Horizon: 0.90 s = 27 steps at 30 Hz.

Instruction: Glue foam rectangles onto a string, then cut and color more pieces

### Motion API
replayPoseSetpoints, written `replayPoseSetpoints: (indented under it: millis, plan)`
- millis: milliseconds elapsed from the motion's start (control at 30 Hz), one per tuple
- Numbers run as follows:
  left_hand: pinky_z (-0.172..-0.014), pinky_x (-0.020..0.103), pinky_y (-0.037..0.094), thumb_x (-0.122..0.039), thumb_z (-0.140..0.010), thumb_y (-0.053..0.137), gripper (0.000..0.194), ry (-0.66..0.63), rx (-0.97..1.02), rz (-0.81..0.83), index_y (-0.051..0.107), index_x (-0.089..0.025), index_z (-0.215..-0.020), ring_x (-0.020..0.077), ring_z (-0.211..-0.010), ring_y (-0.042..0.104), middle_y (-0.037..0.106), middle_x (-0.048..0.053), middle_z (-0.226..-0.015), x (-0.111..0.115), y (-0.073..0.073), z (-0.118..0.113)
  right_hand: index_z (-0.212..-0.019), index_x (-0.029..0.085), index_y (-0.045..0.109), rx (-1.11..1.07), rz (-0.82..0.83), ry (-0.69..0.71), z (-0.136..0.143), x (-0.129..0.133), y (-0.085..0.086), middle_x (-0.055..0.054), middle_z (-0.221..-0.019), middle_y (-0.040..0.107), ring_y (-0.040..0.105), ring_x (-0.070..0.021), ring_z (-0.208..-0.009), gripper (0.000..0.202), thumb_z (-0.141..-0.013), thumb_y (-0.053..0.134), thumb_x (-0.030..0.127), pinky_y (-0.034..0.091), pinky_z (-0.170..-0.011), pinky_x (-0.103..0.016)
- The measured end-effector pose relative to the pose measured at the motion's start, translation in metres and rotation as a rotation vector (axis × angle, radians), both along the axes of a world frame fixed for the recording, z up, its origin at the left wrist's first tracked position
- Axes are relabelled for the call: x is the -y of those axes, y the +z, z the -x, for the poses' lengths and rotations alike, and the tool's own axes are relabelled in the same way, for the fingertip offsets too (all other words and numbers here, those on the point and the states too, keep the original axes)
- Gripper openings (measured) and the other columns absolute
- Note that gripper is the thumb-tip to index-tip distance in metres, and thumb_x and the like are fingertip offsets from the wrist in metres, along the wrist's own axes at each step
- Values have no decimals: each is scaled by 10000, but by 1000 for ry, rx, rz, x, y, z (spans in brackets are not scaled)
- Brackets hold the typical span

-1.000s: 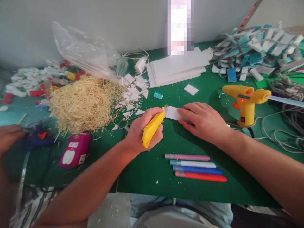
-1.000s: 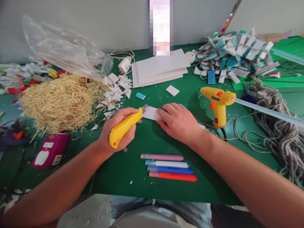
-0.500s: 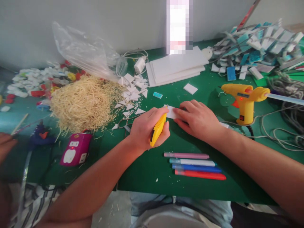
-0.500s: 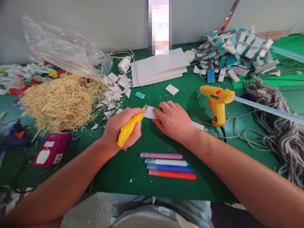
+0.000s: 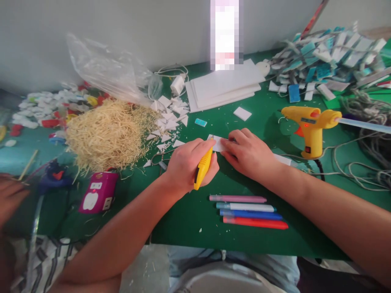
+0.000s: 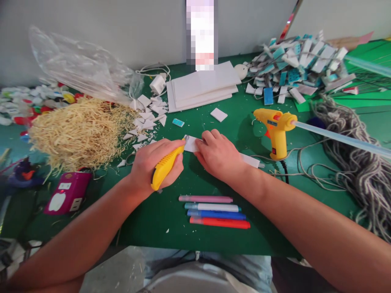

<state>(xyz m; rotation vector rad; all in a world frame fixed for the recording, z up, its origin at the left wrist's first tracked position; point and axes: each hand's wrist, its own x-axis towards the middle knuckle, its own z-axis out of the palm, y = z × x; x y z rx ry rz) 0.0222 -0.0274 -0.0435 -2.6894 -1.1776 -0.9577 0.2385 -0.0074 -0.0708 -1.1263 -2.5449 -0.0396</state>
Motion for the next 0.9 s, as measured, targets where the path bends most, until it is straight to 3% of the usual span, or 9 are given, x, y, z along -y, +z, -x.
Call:
replayPoseSetpoints:
  millis: [367,633,900]
  plan:
    - [-588,286,580,-113,-879,541,198,-73,80,6,675,-129,-1024,176,-629,686,754,86,-798,12,12,7,-1108,116,754,-19,-8,21,-2,0,1,-162,-997,656,504,-261,-875,326,-1039,478,274,513,-739,-392]
    - [-606,267,599,-103,-881,545,197,-41,85,26,649,-164,-1037,159,-652,712,771,57,-828,24,17,14,-1104,121,752,15,-19,-4,-1,1,1,-153,-1004,664,501,-258,-875,305,-1030,496,268,497,-762,-380]
    - [-735,247,608,-115,-923,596,242,-32,195,-65,663,-137,-1155,152,-755,725,783,85,-950,16,9,19,-1161,132,736,72,-7,-17,-3,5,9,-145,-1043,701,548,-264,-916,309,-1034,502,288,434,-751,-377]
